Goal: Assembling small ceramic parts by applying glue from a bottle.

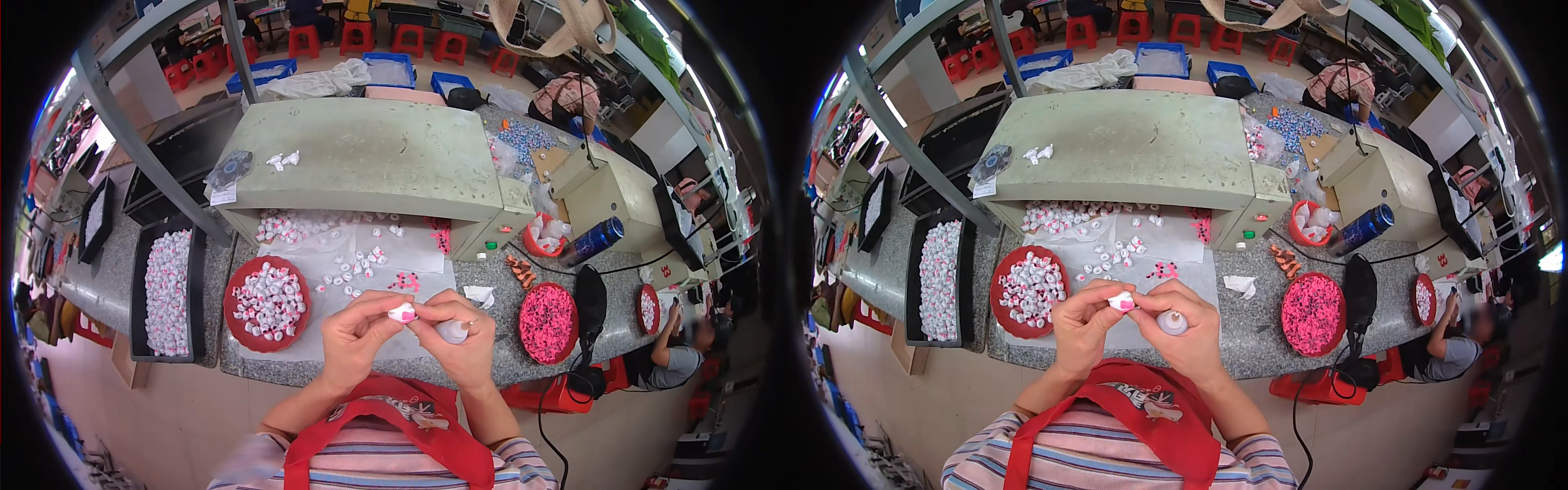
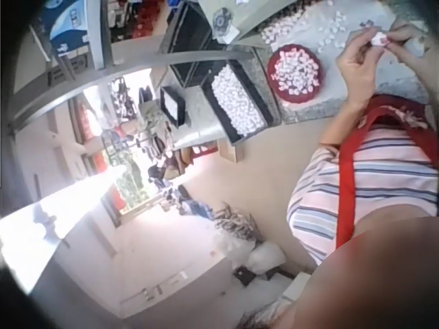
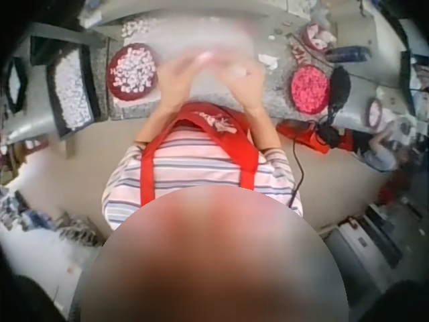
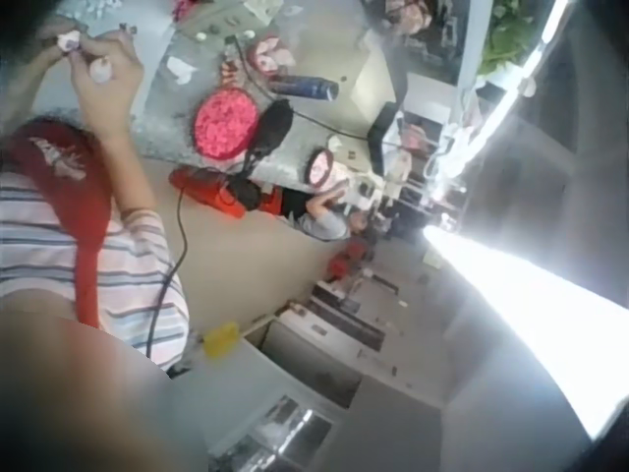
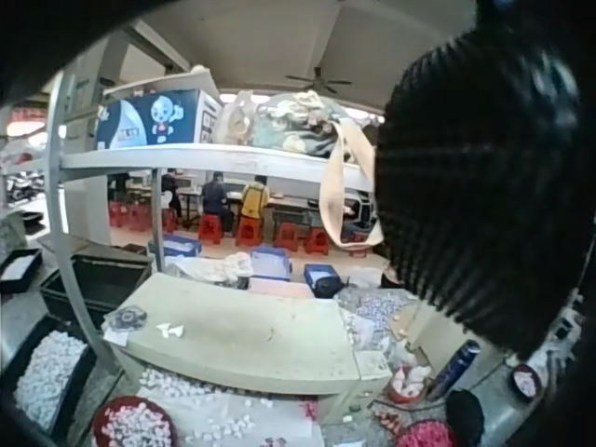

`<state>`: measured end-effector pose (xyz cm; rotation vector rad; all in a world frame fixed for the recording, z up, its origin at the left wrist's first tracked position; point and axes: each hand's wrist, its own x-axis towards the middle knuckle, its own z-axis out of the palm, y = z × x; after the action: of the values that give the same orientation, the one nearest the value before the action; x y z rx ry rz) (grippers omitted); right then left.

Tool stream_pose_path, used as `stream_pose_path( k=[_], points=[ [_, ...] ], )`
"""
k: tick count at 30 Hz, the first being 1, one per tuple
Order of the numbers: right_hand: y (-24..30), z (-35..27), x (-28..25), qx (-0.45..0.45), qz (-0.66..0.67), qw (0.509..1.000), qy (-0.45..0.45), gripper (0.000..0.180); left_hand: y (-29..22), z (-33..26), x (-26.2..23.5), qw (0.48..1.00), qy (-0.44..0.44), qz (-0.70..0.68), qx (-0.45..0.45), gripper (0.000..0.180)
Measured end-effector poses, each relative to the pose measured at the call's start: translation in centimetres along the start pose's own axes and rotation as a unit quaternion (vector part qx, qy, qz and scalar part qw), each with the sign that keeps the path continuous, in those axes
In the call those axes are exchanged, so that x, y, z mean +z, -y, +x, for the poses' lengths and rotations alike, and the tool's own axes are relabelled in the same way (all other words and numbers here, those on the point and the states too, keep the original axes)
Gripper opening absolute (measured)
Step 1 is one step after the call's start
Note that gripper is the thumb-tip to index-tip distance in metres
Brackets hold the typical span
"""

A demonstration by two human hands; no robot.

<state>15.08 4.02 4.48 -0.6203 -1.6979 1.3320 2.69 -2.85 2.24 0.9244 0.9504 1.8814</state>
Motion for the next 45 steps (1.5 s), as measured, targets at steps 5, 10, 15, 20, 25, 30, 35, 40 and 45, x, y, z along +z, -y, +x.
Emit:
stream_pose_path(
  k=[5,10,15,20,25,30,35,40,45],
  points=[
    [-0.5,0.0,0.4,0.015,0.013,1.0,-0.02,0.02,0.5,0.1,0.0,0.999,-0.009,0.028,0.024,0.024],
    [-1.8,0.8,0.1,-0.011,-0.053,0.998,-0.027,0.021,1.5,1.1,-1.3,0.995,-0.029,-0.044,-0.085,0.024],
    [-1.8,0.5,0.1,-0.131,-0.09,0.986,0.043,0.023,0.4,0.6,-1.3,0.988,0.013,-0.075,-0.131,0.032],
    [-2.3,-0.1,-0.5,0.028,0.133,0.988,0.071,0.018,-0.3,0.3,-1.9,0.994,0.084,-0.001,-0.065,0.029],
    [-2.8,-0.6,-0.1,0.093,0.197,0.975,0.042,0.016,-0.2,-0.4,-1.5,0.992,0.04,0.021,-0.117,0.023],
    [-2.9,-0.2,0.5,0.172,0.171,0.969,0.042,0.013,0.5,-0.3,-2.2,0.994,0.017,0.041,-0.098,0.023],
    [-8.9,-0.8,3.2,0.246,0.234,0.94,0.024,0.01,3.8,-0.9,-5.6,0.985,-0.063,0.061,-0.151,0.02],
    [-16.8,-2.9,7.2,0.374,0.176,0.908,0.068,0.011,9.0,-4.1,-11.5,0.957,-0.169,0.057,-0.227,0.016],
    [-17.8,-2.3,9.2,0.406,0.261,0.873,0.069,0.011,8.1,-3.7,-12.8,0.947,-0.215,0.05,-0.232,0.015]
  ],
)
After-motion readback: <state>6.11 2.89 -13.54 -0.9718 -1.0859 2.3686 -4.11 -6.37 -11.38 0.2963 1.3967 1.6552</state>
